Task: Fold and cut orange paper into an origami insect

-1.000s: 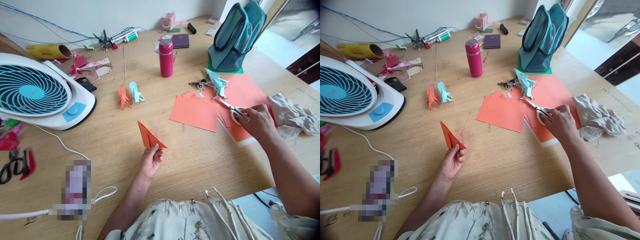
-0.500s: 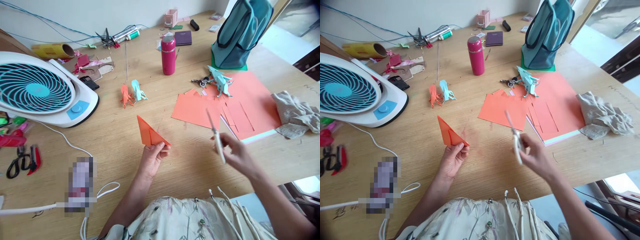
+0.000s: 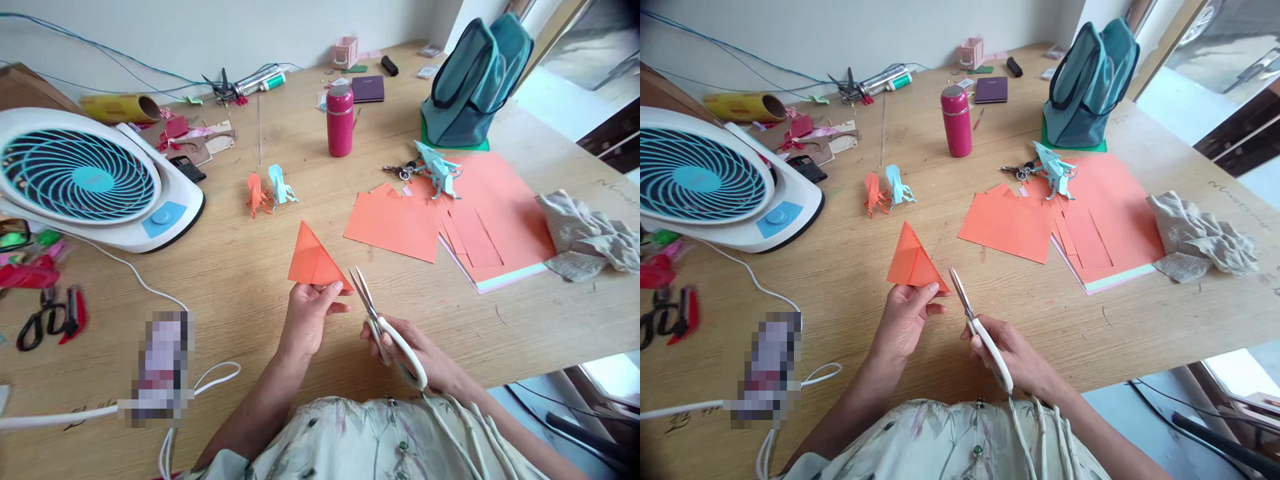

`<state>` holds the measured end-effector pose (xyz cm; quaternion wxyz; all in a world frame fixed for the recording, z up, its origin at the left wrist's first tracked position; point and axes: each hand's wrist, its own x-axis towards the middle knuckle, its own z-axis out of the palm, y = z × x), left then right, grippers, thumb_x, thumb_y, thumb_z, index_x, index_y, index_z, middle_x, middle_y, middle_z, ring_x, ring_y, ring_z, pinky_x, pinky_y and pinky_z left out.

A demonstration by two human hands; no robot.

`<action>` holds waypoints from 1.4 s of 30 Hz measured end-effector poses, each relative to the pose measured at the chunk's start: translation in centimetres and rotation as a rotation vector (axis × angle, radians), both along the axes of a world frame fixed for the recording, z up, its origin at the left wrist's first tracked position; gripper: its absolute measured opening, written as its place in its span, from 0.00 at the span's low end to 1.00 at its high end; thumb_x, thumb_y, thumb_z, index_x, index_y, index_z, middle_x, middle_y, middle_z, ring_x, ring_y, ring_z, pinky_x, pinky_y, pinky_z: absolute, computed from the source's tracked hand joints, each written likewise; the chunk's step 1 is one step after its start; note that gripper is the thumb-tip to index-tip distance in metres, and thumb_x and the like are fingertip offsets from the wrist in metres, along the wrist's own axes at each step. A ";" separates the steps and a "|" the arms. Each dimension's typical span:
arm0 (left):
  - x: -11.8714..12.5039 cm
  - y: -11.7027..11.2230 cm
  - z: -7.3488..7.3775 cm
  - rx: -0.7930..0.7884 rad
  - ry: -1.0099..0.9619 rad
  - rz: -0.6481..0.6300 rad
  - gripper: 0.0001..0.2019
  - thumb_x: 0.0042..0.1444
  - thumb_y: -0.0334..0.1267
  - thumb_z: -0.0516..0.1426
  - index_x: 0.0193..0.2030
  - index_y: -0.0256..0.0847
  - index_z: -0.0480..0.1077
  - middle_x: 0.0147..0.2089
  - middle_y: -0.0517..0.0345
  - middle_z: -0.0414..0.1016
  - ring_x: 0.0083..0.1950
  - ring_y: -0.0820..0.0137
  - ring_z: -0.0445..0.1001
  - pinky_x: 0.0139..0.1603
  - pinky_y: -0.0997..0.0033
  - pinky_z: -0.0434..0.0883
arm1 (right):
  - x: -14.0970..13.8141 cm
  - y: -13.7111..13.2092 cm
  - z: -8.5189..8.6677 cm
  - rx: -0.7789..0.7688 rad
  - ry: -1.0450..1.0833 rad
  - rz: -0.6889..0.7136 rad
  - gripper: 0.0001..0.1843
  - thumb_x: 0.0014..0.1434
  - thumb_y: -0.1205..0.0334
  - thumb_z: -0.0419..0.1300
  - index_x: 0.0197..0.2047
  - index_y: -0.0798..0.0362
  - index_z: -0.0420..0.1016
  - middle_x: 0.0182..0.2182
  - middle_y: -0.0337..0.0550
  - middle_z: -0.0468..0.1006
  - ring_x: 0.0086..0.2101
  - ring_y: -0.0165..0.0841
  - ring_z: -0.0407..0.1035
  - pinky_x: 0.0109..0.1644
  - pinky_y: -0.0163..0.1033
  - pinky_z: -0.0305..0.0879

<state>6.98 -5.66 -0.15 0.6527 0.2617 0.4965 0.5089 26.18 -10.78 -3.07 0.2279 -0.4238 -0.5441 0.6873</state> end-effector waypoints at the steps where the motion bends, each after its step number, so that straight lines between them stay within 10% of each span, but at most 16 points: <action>1: 0.0 0.0 0.0 0.009 0.006 -0.003 0.16 0.44 0.39 0.70 0.37 0.36 0.73 0.34 0.59 0.77 0.34 0.69 0.78 0.24 0.77 0.75 | 0.0 0.0 0.0 -0.011 0.017 0.006 0.27 0.64 0.34 0.51 0.40 0.52 0.69 0.31 0.42 0.71 0.30 0.32 0.62 0.34 0.38 0.59; 13: 0.6 -0.2 -0.2 0.153 0.137 0.013 0.11 0.47 0.35 0.69 0.33 0.35 0.72 0.29 0.60 0.75 0.30 0.74 0.75 0.22 0.80 0.73 | -2.4 2.9 -0.2 0.009 0.124 -0.455 0.26 0.53 0.45 0.68 0.49 0.50 0.71 0.36 0.41 0.76 0.33 0.33 0.68 0.37 0.38 0.62; 21: -1.2 0.6 -0.4 -0.114 -0.202 -0.031 0.15 0.41 0.35 0.73 0.35 0.36 0.76 0.28 0.63 0.74 0.29 0.79 0.72 0.21 0.85 0.70 | 1.5 4.5 -1.3 0.826 -0.974 -0.260 0.09 0.61 0.55 0.61 0.39 0.53 0.73 0.37 0.47 0.78 0.34 0.38 0.69 0.37 0.41 0.54; 27: -1.1 0.5 -0.8 -0.074 -0.276 -0.075 0.15 0.36 0.36 0.75 0.30 0.37 0.78 0.28 0.62 0.77 0.28 0.79 0.74 0.22 0.86 0.69 | 4.0 4.7 -2.1 0.907 -1.271 -0.119 0.13 0.64 0.50 0.60 0.40 0.52 0.74 0.36 0.46 0.77 0.36 0.41 0.72 0.38 0.43 0.53; 33: -0.4 0.3 -0.1 0.057 -0.099 -0.080 0.12 0.39 0.37 0.74 0.27 0.37 0.77 0.27 0.60 0.78 0.27 0.77 0.73 0.24 0.82 0.71 | 4.1 4.0 -1.1 0.900 -1.102 -0.184 0.11 0.67 0.56 0.58 0.48 0.51 0.74 0.41 0.49 0.77 0.39 0.43 0.72 0.42 0.45 0.59; 42: 0.9 -0.4 0.3 0.028 0.016 -0.015 0.11 0.42 0.36 0.72 0.29 0.36 0.76 0.24 0.63 0.74 0.26 0.77 0.72 0.23 0.81 0.70 | -1.5 3.2 2.1 0.523 -0.054 -0.409 0.06 0.66 0.62 0.59 0.39 0.50 0.77 0.33 0.41 0.78 0.35 0.33 0.71 0.40 0.39 0.66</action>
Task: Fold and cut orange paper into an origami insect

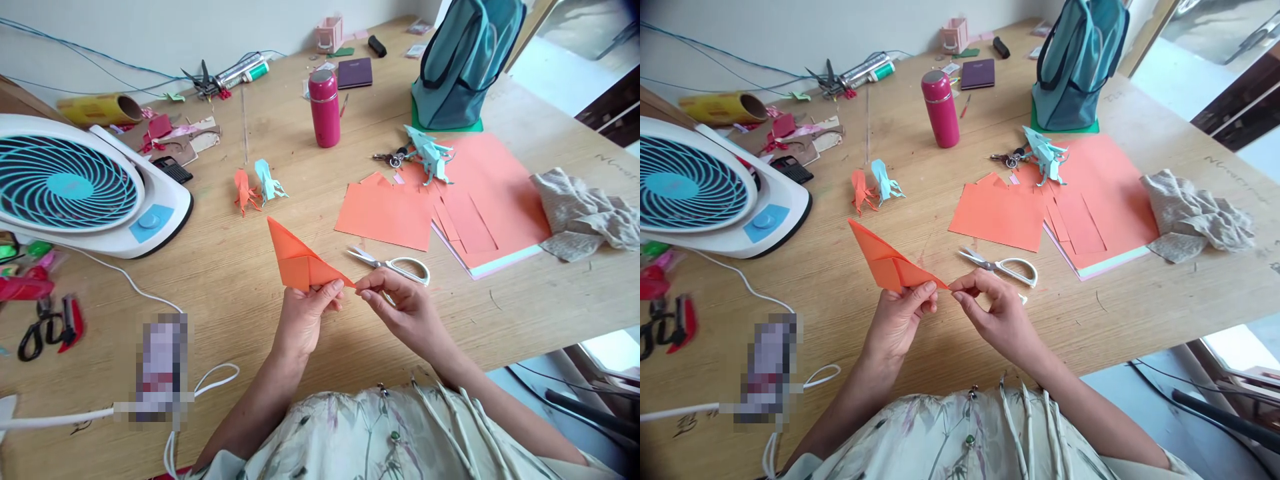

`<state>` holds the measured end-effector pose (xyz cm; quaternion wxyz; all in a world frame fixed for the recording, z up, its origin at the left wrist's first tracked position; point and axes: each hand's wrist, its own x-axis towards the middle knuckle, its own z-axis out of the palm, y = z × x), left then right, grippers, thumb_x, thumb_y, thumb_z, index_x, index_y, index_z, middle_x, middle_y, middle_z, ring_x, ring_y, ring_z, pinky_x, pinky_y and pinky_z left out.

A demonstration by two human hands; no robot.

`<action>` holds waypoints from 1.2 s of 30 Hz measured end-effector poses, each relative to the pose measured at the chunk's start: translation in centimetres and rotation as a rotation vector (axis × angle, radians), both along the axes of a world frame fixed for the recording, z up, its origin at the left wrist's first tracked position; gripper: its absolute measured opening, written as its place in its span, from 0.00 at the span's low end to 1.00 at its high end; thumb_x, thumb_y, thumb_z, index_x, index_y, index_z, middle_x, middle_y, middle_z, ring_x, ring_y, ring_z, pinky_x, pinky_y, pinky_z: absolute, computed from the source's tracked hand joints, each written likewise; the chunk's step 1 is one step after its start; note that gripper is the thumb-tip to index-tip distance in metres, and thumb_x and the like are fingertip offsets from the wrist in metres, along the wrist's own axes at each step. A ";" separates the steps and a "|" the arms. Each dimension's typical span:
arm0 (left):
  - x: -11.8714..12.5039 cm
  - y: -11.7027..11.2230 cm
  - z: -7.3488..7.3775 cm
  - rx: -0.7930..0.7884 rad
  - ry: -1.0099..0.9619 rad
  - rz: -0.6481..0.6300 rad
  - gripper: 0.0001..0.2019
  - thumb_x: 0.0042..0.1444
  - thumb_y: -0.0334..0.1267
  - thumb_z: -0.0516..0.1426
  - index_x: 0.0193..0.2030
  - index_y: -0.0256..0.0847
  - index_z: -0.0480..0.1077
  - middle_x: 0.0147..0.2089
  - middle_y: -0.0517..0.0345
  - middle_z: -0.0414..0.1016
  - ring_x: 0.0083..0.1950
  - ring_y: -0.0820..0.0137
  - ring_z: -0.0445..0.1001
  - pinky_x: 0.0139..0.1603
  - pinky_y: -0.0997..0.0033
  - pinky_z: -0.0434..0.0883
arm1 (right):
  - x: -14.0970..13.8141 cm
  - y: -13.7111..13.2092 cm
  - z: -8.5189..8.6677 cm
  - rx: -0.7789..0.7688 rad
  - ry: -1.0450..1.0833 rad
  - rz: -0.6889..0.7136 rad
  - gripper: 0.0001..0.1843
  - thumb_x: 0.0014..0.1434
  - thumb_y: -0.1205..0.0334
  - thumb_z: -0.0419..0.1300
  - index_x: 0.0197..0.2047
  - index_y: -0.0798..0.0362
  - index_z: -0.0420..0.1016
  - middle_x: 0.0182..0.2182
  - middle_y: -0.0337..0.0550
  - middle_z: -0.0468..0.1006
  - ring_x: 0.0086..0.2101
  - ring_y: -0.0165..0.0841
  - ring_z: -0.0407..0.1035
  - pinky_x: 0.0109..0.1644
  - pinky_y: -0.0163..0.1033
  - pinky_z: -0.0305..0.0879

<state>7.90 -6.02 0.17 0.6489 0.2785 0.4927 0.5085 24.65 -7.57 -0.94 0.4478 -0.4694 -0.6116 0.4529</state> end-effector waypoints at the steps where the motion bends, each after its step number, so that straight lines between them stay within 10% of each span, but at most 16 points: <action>1: 0.1 -0.1 0.0 -0.010 0.006 -0.005 0.12 0.42 0.36 0.72 0.29 0.36 0.76 0.24 0.63 0.74 0.26 0.77 0.72 0.23 0.81 0.70 | -0.3 0.0 -0.2 -0.030 0.059 -0.006 0.05 0.65 0.61 0.60 0.38 0.50 0.77 0.33 0.41 0.78 0.35 0.33 0.71 0.39 0.39 0.66; 36: 0.5 -0.6 -1.4 0.032 0.102 0.012 0.12 0.46 0.42 0.70 0.28 0.35 0.76 0.26 0.58 0.77 0.29 0.73 0.74 0.28 0.76 0.73 | -1.7 0.3 -2.8 -0.270 0.281 -0.057 0.15 0.60 0.49 0.66 0.33 0.51 0.74 0.29 0.40 0.76 0.31 0.33 0.69 0.38 0.39 0.67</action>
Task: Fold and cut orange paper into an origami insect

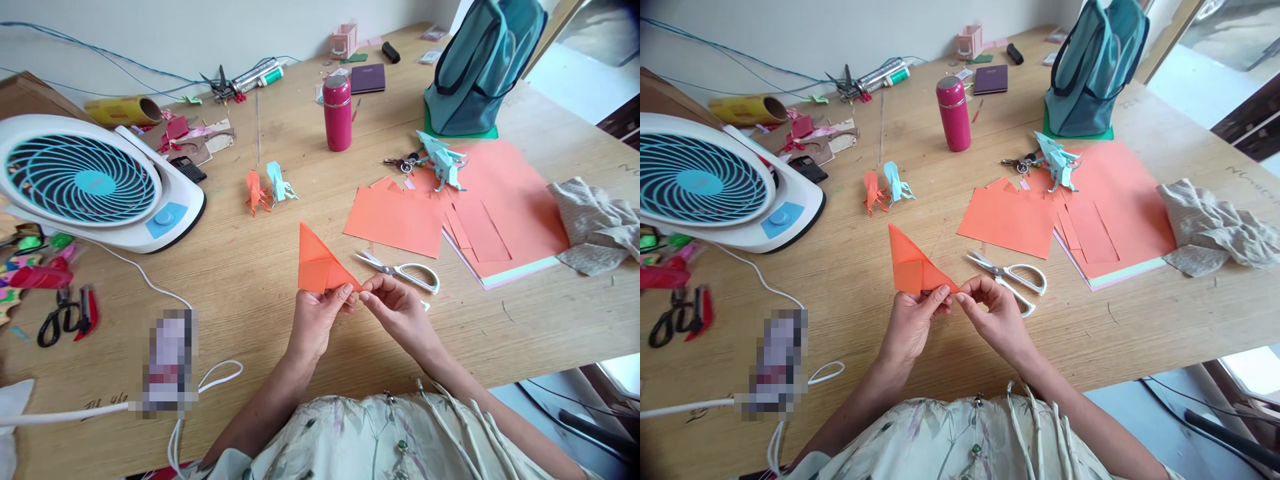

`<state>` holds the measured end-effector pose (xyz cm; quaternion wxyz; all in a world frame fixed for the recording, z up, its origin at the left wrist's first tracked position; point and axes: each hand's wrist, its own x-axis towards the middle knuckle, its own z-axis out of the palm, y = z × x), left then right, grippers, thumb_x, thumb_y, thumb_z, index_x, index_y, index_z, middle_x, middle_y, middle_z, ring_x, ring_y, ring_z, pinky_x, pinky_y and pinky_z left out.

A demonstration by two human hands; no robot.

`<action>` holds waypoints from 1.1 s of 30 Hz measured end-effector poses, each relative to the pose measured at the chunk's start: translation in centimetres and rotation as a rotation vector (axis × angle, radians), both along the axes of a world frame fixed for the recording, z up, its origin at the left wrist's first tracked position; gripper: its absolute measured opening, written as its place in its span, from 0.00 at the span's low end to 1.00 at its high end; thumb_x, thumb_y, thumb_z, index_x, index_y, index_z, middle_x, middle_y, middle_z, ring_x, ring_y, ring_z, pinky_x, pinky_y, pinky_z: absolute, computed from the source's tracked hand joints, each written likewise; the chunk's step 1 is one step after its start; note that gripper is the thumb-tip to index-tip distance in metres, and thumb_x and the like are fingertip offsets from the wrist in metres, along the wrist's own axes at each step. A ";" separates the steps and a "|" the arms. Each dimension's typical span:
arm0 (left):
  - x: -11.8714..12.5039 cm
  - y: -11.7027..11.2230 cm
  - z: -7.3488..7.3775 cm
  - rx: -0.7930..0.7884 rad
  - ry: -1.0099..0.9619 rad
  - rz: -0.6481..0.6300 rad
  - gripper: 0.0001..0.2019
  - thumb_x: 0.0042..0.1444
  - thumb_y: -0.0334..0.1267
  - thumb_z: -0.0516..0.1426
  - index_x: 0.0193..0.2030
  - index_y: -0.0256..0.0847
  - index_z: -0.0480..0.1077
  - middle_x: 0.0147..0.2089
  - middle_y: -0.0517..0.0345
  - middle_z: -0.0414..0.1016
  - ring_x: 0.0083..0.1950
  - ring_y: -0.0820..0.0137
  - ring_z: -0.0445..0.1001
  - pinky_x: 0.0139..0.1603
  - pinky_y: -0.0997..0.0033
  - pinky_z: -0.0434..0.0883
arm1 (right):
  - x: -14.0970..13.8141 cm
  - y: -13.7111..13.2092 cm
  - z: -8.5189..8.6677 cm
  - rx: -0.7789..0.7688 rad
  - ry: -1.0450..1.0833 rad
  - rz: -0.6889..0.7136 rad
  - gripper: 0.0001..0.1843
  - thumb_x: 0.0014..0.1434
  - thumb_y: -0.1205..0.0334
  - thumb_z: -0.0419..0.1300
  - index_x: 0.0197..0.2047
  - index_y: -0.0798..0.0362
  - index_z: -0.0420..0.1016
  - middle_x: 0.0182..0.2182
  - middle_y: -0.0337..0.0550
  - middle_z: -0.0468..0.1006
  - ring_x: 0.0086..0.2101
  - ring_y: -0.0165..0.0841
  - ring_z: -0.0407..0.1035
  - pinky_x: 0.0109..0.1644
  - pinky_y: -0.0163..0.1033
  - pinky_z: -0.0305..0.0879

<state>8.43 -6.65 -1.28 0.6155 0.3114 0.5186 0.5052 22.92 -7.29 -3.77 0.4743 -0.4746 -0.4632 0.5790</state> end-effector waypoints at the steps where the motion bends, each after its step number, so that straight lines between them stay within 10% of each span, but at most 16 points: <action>1: 0.0 0.0 0.1 0.006 0.011 0.002 0.12 0.46 0.41 0.70 0.28 0.35 0.76 0.26 0.58 0.77 0.28 0.73 0.74 0.28 0.76 0.73 | 0.0 0.0 0.0 -0.004 0.002 0.004 0.15 0.60 0.48 0.66 0.33 0.51 0.74 0.29 0.40 0.77 0.31 0.33 0.70 0.38 0.40 0.68; 20: 0.2 0.1 -0.8 0.003 0.050 -0.095 0.16 0.46 0.47 0.70 0.26 0.35 0.74 0.22 0.62 0.69 0.21 0.77 0.67 0.19 0.78 0.70 | -0.1 0.2 -0.3 -0.023 0.011 -0.008 0.17 0.56 0.45 0.68 0.30 0.50 0.74 0.26 0.40 0.75 0.29 0.33 0.69 0.35 0.39 0.68; 33: -0.3 0.0 -0.9 0.077 -0.057 0.090 0.17 0.48 0.44 0.69 0.23 0.37 0.69 0.19 0.67 0.65 0.21 0.79 0.63 0.20 0.79 0.69 | -1.1 -0.9 -1.1 -0.026 0.019 -0.047 0.16 0.58 0.48 0.66 0.29 0.49 0.71 0.24 0.37 0.70 0.28 0.31 0.63 0.34 0.38 0.63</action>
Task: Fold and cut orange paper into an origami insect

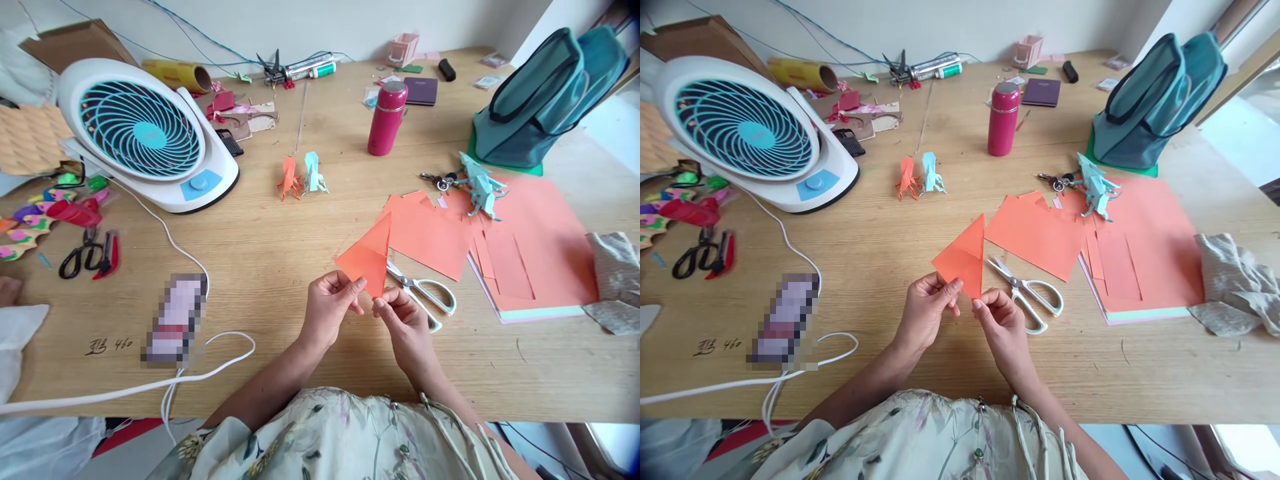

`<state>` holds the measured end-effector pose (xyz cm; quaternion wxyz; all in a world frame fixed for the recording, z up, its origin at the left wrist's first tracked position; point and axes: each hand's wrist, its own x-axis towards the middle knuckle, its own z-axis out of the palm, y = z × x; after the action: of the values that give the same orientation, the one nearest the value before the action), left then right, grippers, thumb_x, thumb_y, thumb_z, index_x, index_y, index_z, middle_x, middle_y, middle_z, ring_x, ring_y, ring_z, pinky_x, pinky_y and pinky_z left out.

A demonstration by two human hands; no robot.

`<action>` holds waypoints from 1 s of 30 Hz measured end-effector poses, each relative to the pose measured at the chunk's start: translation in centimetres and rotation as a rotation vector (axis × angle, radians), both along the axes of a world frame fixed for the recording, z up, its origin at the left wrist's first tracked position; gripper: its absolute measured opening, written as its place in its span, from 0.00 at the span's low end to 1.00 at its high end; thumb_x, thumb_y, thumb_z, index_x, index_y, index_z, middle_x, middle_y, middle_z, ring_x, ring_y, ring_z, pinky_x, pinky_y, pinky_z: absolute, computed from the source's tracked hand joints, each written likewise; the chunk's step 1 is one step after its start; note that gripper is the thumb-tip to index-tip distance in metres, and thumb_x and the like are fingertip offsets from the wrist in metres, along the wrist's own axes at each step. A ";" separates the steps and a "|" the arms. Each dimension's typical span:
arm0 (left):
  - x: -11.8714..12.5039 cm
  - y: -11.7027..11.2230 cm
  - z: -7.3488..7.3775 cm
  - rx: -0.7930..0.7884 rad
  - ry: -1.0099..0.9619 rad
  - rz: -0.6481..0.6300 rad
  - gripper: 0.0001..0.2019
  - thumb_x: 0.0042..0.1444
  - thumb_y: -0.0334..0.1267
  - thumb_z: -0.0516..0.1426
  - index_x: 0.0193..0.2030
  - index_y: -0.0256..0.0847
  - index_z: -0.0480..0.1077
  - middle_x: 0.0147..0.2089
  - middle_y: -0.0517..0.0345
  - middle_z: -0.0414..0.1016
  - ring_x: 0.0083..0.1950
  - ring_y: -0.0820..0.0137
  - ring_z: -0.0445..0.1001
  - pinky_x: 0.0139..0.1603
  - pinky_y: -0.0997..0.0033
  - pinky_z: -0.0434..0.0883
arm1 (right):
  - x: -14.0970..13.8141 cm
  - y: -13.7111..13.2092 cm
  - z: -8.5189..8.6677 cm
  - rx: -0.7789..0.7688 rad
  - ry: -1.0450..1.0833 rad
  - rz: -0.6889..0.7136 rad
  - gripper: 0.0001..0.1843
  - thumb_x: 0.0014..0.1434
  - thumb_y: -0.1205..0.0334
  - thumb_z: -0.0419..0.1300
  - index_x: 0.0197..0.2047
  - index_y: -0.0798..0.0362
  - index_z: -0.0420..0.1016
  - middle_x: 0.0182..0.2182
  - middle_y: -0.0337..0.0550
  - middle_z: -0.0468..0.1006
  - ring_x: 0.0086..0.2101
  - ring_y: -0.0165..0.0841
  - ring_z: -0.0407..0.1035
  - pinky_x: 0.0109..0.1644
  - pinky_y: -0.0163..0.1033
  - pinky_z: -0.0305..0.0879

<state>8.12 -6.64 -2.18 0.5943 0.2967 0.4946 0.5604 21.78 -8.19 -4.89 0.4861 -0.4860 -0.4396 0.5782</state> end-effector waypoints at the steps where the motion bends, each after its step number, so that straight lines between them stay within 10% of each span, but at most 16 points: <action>1: -0.1 0.1 0.0 0.014 0.000 0.015 0.17 0.48 0.44 0.69 0.22 0.37 0.69 0.19 0.67 0.64 0.20 0.79 0.62 0.19 0.79 0.69 | 0.0 -0.1 -0.1 -0.009 -0.002 -0.001 0.16 0.59 0.49 0.66 0.29 0.49 0.70 0.24 0.37 0.69 0.28 0.31 0.62 0.34 0.37 0.63; 24: -0.6 -0.9 3.1 0.270 0.424 -0.109 0.08 0.61 0.35 0.57 0.38 0.38 0.79 0.40 0.51 0.77 0.34 0.69 0.79 0.29 0.75 0.78 | -0.3 -0.5 -1.8 -0.192 0.323 0.101 0.11 0.59 0.52 0.68 0.34 0.49 0.76 0.30 0.35 0.71 0.30 0.29 0.60 0.38 0.34 0.60; 30: -0.9 -0.5 4.0 0.359 0.692 -0.011 0.07 0.59 0.36 0.62 0.30 0.39 0.77 0.31 0.55 0.76 0.32 0.71 0.76 0.30 0.77 0.72 | -0.3 -0.8 -2.1 -0.109 0.254 0.122 0.10 0.61 0.54 0.66 0.34 0.50 0.74 0.29 0.36 0.71 0.31 0.29 0.62 0.39 0.35 0.60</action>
<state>7.17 -7.14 1.80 0.3341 0.5700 0.5585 0.5016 21.48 -8.98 -6.95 0.4747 -0.4069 -0.3712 0.6866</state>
